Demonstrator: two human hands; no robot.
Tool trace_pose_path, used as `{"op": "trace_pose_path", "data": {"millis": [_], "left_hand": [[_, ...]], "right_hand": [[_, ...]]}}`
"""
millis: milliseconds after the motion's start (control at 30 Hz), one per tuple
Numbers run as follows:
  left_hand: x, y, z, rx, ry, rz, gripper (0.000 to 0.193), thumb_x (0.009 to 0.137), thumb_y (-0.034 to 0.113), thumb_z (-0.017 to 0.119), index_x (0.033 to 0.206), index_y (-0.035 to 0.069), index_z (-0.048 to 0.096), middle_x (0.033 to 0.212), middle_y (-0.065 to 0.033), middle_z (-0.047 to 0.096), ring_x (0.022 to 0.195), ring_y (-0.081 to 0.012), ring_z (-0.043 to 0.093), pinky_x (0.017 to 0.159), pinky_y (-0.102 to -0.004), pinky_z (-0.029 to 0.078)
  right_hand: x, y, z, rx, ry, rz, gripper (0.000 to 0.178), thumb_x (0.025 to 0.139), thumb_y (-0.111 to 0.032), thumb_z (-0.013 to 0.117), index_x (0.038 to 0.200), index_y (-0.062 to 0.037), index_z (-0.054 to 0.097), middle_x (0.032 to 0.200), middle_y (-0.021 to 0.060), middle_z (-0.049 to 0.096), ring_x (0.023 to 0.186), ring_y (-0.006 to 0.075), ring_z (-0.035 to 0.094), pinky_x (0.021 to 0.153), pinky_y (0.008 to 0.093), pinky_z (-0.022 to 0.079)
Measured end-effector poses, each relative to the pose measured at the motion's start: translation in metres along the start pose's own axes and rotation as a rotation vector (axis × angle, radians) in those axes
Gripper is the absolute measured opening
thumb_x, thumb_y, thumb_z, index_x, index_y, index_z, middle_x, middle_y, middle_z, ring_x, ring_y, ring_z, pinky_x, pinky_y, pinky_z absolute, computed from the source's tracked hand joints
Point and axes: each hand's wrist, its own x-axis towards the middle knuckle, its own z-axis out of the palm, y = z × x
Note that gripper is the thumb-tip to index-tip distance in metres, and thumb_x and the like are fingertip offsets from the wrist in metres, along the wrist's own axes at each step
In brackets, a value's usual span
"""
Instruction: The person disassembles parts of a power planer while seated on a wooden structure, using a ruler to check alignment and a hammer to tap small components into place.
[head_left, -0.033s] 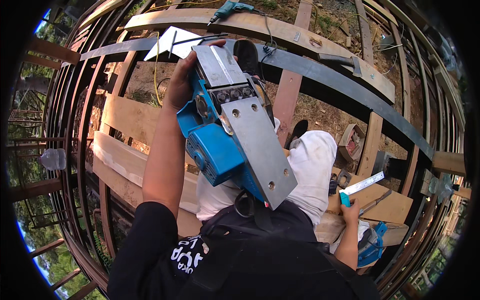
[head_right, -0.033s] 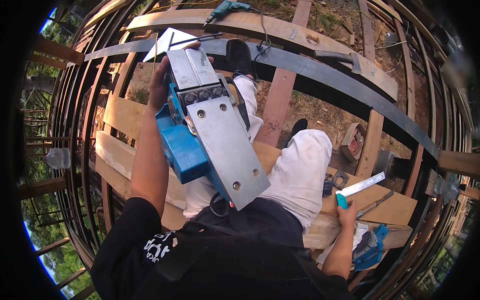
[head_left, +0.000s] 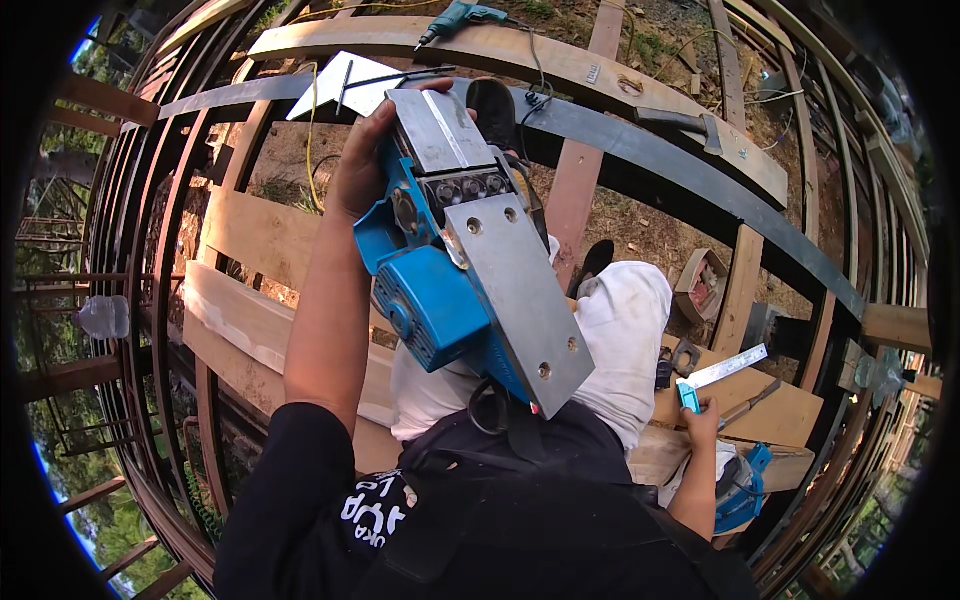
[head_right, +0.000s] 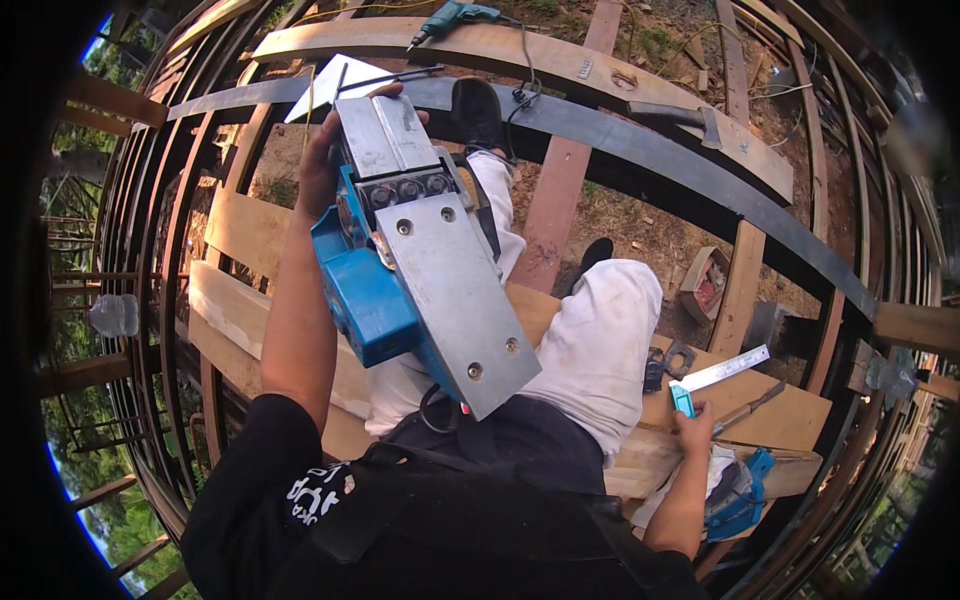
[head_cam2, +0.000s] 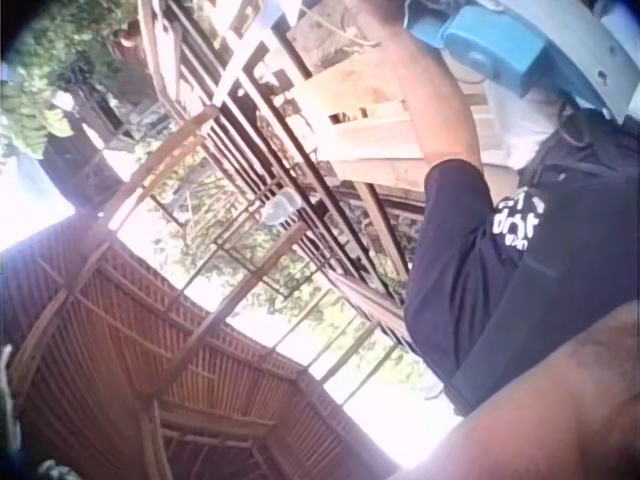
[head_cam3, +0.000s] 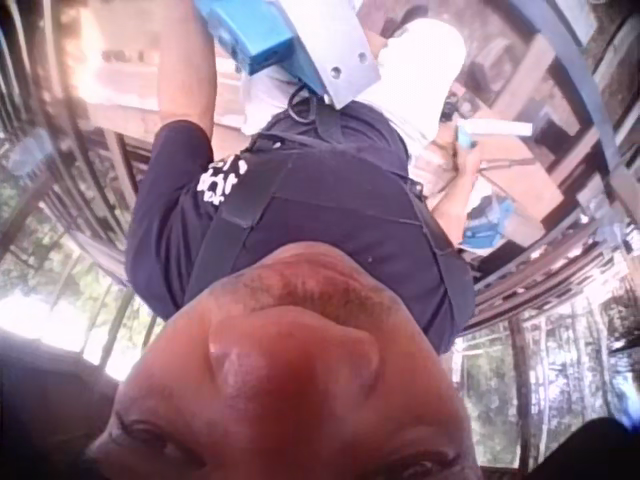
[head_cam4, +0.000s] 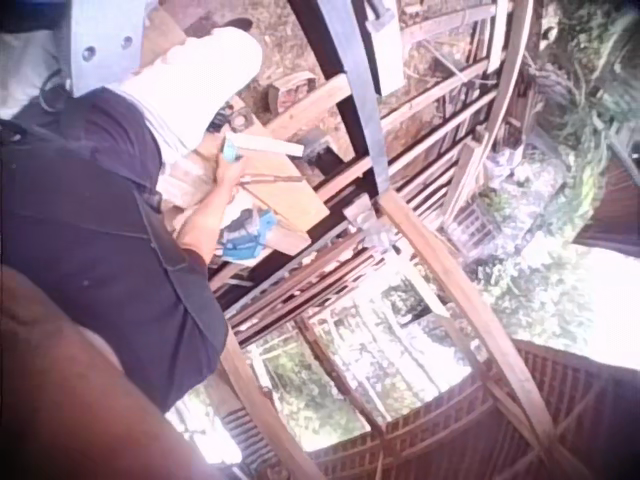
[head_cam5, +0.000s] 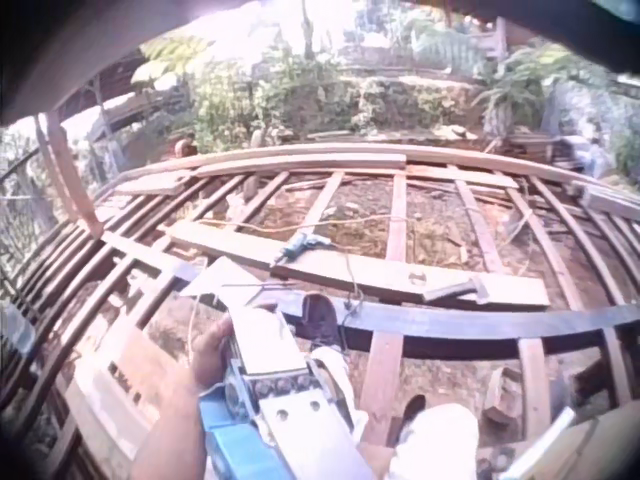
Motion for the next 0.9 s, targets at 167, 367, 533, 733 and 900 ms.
{"op": "trace_pose_path", "data": {"millis": [167, 367, 533, 733, 900], "left_hand": [[0.0, -0.002, 0.005, 0.021, 0.006, 0.023, 0.065, 0.089, 0.043, 0.052, 0.135, -0.002, 0.044, 0.121, -0.0258, 0.058, 0.108, -0.0322, 0.062, 0.095, -0.0443, 0.051], [-0.011, 0.0, 0.013, -0.001, 0.153, 0.071, 0.06, 0.091, 0.042, 0.05, 0.134, -0.001, 0.044, 0.118, -0.0234, 0.059, 0.105, -0.0308, 0.063, 0.092, -0.0415, 0.052], [-0.031, 0.003, 0.01, 0.066, 0.293, 0.182, 0.064, 0.092, 0.046, 0.048, 0.134, -0.003, 0.044, 0.122, -0.0271, 0.055, 0.111, -0.0343, 0.059, 0.096, -0.0463, 0.049], [-0.062, -0.002, 0.015, -0.006, 0.479, 0.316, 0.052, 0.098, 0.038, 0.044, 0.131, -0.002, 0.046, 0.113, -0.0208, 0.061, 0.104, -0.0289, 0.062, 0.091, -0.0396, 0.051], [-0.076, -0.006, 0.015, 0.108, 0.538, 0.341, 0.05, 0.098, 0.036, 0.047, 0.132, -0.001, 0.047, 0.111, -0.0145, 0.062, 0.102, -0.022, 0.062, 0.091, -0.0341, 0.05]], "right_hand": [[-0.003, 0.009, -0.016, 1.084, 0.063, 0.407, 0.021, 0.085, -0.01, 0.066, 0.102, -0.007, 0.055, 0.088, 0.0051, 0.059, 0.07, 0.0152, 0.057, 0.058, 0.0275, 0.051], [-0.004, 0.01, -0.053, 1.408, 0.412, 0.463, 0.019, 0.089, -0.01, 0.058, 0.104, 0.0005, 0.06, 0.094, 0.01, 0.063, 0.08, 0.0206, 0.062, 0.068, 0.031, 0.051], [-0.029, -0.068, -0.154, 1.408, 0.415, -0.123, 0.034, 0.094, -0.015, 0.058, 0.124, 0.0004, 0.053, 0.103, 0.013, 0.064, 0.099, 0.0233, 0.062, 0.091, 0.0395, 0.049], [-0.035, -0.185, -0.216, 2.077, 0.312, -0.65, 0.025, 0.095, -0.014, 0.059, 0.113, 0.0033, 0.055, 0.106, 0.0127, 0.064, 0.104, 0.0236, 0.06, 0.092, 0.0407, 0.051], [-0.018, -0.307, -0.188, 2.069, -0.124, -0.73, 0.024, 0.099, -0.02, 0.054, 0.107, 0.0027, 0.054, 0.094, 0.0111, 0.061, 0.09, 0.0184, 0.061, 0.077, 0.0312, 0.054]]}}
